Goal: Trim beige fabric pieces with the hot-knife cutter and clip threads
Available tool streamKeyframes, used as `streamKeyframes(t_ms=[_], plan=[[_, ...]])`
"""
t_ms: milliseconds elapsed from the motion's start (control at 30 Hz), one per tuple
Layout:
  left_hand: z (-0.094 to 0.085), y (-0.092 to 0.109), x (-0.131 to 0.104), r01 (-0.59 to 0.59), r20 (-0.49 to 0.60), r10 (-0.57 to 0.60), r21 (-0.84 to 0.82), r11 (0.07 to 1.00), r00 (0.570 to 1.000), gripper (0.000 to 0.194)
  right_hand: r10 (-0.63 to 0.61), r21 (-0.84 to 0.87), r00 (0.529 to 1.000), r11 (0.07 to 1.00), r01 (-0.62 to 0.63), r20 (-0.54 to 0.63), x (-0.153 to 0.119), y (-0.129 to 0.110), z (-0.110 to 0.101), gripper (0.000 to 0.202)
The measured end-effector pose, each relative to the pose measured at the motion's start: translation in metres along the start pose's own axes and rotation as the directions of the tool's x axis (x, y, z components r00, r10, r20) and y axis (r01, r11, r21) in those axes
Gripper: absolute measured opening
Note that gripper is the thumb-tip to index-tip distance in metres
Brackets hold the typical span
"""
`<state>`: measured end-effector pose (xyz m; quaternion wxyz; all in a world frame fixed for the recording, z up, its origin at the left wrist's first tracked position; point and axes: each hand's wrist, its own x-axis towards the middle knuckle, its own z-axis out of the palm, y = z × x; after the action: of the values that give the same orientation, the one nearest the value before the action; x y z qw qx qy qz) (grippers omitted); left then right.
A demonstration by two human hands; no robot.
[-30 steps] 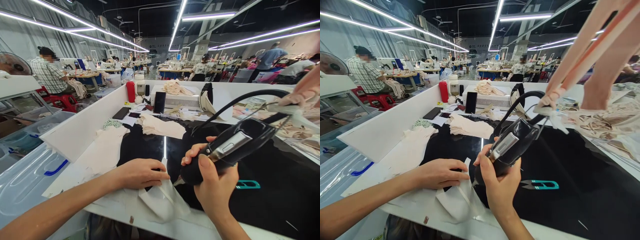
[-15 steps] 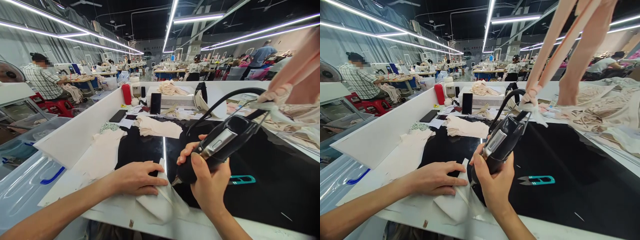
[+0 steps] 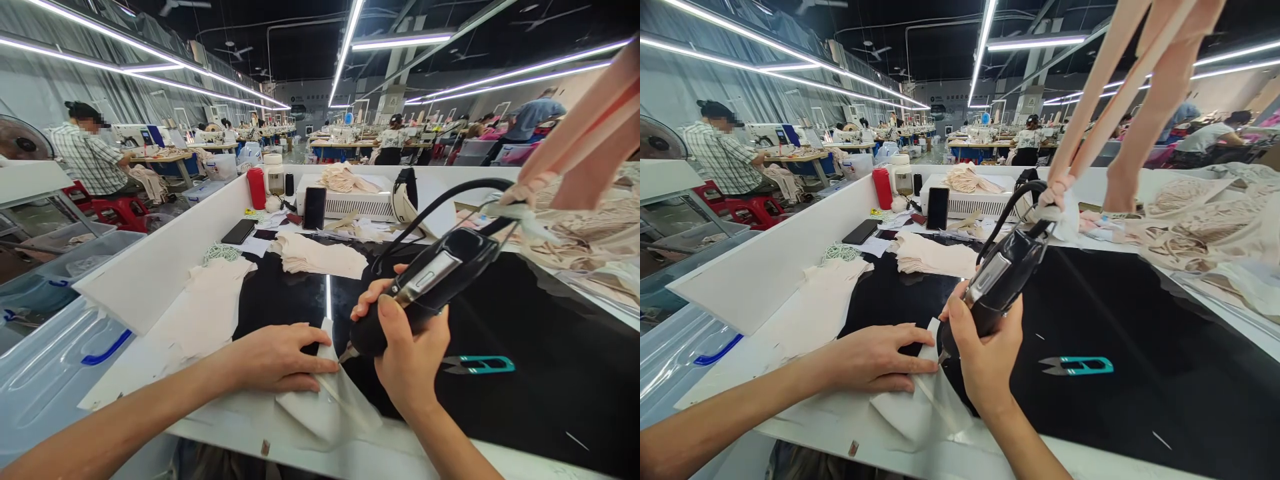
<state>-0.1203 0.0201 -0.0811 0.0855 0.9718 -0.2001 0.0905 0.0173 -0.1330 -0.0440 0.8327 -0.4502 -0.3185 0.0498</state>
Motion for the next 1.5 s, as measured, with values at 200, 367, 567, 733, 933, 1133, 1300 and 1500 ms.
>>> streamKeyframes(t_ms=[200, 367, 567, 733, 933, 1133, 1300, 1500], plan=[[0.0, 0.0, 0.0, 0.009, 0.008, -0.009, 0.004, 1.0, 1.0, 0.042, -0.003, -0.018, 1.0, 1.0, 0.003, -0.011, 0.002, 0.002, 0.002, 0.025], [0.0, 0.001, 0.001, 0.026, 0.018, -0.026, 0.001, 1.0, 1.0, 0.042, -0.023, -0.003, 1.0, 1.0, 0.023, -0.011, 0.005, 0.008, 0.003, 0.031], [0.003, 0.001, 0.0, 0.041, -0.011, -0.041, 0.001, 0.999, 0.999, 0.042, -0.02, -0.009, 1.0, 1.0, 0.02, -0.014, 0.009, 0.011, 0.005, 0.026], [0.002, 0.001, 0.001, 0.043, -0.011, -0.043, -0.012, 0.999, 0.999, 0.041, -0.047, 0.018, 0.999, 0.999, 0.047, -0.022, 0.014, 0.012, 0.008, 0.035], [0.001, 0.001, 0.0, 0.04, -0.024, -0.04, -0.031, 0.999, 0.999, 0.041, -0.049, -0.024, 0.999, 0.999, 0.049, -0.015, 0.014, 0.017, 0.008, 0.026], [0.002, 0.001, -0.001, 0.055, -0.023, -0.057, -0.057, 0.997, 0.998, 0.041, -0.057, -0.012, 0.996, 0.998, 0.056, -0.061, 0.02, 0.018, 0.009, 0.03], [0.002, 0.001, 0.0, 0.067, -0.006, -0.068, -0.081, 0.994, 0.998, 0.042, -0.062, 0.007, 0.997, 0.998, 0.062, -0.035, 0.022, 0.02, 0.01, 0.03], [0.0, 0.002, 0.0, 0.074, 0.0, -0.074, -0.109, 0.991, 0.997, 0.041, -0.055, -0.016, 0.998, 0.998, 0.055, -0.037, 0.022, 0.023, 0.013, 0.026]])
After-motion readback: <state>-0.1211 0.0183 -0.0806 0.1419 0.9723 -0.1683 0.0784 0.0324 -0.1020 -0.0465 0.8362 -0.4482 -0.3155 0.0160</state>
